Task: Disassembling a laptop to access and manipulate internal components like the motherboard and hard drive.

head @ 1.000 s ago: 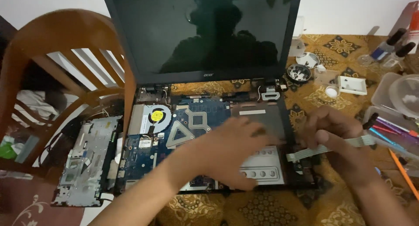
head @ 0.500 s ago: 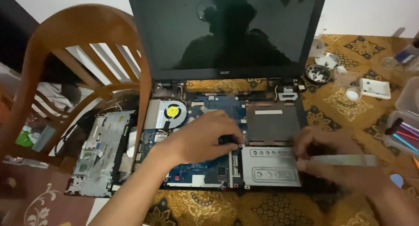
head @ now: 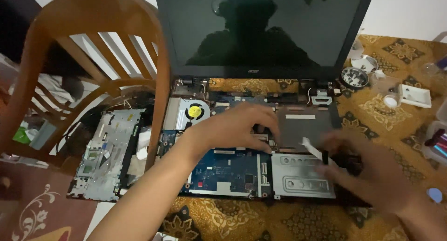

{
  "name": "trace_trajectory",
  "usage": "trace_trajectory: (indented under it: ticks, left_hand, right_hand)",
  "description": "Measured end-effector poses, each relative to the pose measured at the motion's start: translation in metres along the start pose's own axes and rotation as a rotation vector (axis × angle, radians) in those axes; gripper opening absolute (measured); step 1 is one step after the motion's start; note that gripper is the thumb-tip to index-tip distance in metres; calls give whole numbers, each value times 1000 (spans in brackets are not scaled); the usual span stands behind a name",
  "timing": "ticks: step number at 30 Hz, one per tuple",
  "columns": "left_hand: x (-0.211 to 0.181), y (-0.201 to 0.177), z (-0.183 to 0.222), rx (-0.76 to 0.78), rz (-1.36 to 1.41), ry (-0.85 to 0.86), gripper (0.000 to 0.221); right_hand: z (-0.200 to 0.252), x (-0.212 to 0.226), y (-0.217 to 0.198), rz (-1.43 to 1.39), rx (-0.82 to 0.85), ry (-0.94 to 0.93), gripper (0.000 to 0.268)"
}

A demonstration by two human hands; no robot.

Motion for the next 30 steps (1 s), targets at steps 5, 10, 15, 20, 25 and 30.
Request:
trace_trajectory:
  ticks: [5,10,15,20,25,30]
  left_hand:
    - [11,4,2,-51,-65,22,26]
    - [6,5,6,-76,-73,-4,22]
    - [11,8,6,-108,-91,-24,21]
    - [17,10,5,-117,-120,0,26]
    - [14,9,6,-126,-94,21,23]
    - [19,13,9,-170,-130,109,25]
  right_hand:
    - [-3,-16,18,35,-325,-593,78]
    - [33,10,45,359,-426,-1073,28]
    - [46,31,58,512,-341,-1138,28]
    - [41,28,57,564,-322,-1133,31]
    - [33,22,64,524,-285,-1114,29]
    - [31,17,67,478,-328,-1086,30]
Point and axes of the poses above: each hand's wrist, its own z-axis away from the middle knuckle, its own y-axis out of the palm, x = y × z, the point moved 2 cm from there along -z, towards the middle knuckle, and after that the axes turned 2 degrees about -z, right-handed, at the moved point
